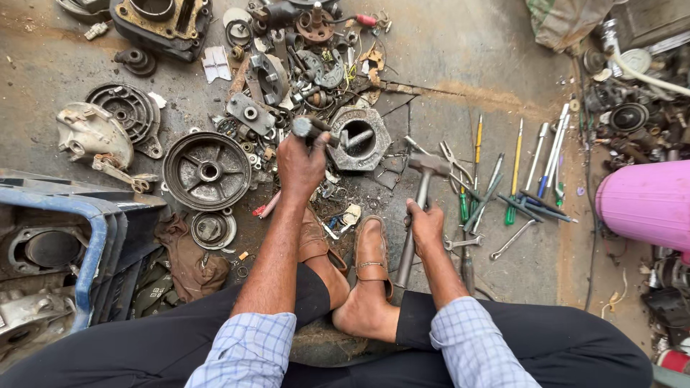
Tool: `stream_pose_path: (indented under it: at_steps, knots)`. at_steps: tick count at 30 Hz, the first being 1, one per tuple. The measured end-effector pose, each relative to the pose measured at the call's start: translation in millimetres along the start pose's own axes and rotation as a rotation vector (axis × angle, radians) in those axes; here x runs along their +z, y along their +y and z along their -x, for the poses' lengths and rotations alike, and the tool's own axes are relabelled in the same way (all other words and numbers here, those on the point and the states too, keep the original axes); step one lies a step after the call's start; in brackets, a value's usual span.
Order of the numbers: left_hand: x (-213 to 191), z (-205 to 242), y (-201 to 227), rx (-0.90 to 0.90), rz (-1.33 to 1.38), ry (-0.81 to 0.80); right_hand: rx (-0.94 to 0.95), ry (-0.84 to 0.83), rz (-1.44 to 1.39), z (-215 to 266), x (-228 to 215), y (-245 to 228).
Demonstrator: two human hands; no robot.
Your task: The person sits on the floor surrounded by disassembled metal parts and tools. They use a hammer and a metal punch to repeatedly strike a small cylindrical component held in a vise, occasionally using pliers to adjust its position.
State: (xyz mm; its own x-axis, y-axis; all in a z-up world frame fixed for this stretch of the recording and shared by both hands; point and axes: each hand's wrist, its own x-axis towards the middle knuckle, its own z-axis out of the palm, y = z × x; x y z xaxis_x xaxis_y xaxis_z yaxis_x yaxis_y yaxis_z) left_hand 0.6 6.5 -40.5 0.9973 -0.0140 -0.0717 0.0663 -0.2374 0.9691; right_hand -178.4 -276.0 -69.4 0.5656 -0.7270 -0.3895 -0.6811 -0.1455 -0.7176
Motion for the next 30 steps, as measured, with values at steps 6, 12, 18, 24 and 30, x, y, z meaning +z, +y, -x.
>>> stream_pose_path:
  at_steps: [6, 12, 18, 24, 30]
  knots:
    - [-8, 4, -15, 0.135, -0.147, 0.085, -0.006, 0.233, 0.223, -22, 8, 79]
    - [-7, 1, -8, 0.134, -0.097, 0.088, -0.108, 0.296, 0.655, -5, 5, 29]
    - [-7, 0, -15, 0.058, -0.137, 0.110, -0.777, 0.112, 0.602, 10, 39, -58]
    - [5, -3, -30, -0.101, -0.205, 0.034, -0.799, -0.283, 0.875, -32, 114, -157]
    - [0, -8, -28, -0.050, -0.154, 0.085, -0.637, -0.619, 1.360, -63, 160, -195]
